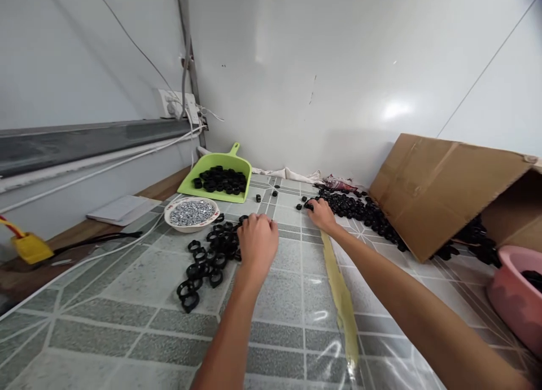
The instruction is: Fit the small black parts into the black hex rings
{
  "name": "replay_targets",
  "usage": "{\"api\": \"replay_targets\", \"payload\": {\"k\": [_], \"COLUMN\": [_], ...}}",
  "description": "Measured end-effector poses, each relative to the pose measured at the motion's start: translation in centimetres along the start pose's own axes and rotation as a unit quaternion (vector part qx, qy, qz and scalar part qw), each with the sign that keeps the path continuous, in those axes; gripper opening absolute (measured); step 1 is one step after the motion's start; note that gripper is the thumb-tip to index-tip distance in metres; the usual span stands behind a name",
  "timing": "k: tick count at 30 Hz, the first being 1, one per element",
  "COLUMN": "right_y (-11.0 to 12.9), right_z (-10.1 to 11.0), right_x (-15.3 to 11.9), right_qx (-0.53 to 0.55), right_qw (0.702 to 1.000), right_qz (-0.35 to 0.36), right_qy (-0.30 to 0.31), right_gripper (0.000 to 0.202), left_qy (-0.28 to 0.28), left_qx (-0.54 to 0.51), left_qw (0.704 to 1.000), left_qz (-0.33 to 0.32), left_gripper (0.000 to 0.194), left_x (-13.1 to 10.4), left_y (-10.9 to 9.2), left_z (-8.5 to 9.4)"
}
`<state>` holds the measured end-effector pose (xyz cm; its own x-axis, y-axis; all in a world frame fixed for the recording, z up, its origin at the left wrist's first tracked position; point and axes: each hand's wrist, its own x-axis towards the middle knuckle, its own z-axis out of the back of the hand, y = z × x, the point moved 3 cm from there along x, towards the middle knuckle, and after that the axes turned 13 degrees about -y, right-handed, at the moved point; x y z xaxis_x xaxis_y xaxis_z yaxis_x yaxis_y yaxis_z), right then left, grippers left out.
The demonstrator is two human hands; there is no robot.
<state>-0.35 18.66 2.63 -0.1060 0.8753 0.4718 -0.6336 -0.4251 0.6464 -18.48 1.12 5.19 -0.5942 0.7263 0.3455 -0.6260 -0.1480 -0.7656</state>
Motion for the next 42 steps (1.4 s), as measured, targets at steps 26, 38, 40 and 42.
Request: {"api": "replay_targets", "payload": {"k": [26, 38, 40, 42], "right_y": [-4.3, -2.7, -2.4, -2.1], "right_z": [12.3, 12.4, 12.4, 12.6], "right_x": [-15.1, -16.0, -16.2, -16.3], "right_qx": [0.454, 0.375, 0.358, 0.326], "right_qw": [0.834, 0.901, 0.91, 0.925], "right_qz": [-0.312, -0.189, -0.179, -0.168], "right_qy": [-0.012, 0.112, 0.109, 0.1], "right_gripper": [0.03, 0.024, 0.021, 0.019], "left_qy": [0.316, 0.288, 0.29, 0.304], "left_qx": [-0.406, -0.176, -0.179, -0.197], "left_qw": [0.84, 0.935, 0.936, 0.93], "left_qz": [0.172, -0.109, -0.083, -0.06], "left_gripper": [0.047, 0.015, 0.018, 0.025], "left_x": [-9.0, -10.9, -11.0, -11.0], "left_y": [-5.2, -6.8, -6.7, -6.5], "left_z": [-9.0, -7.9, -8.2, -8.5]}}
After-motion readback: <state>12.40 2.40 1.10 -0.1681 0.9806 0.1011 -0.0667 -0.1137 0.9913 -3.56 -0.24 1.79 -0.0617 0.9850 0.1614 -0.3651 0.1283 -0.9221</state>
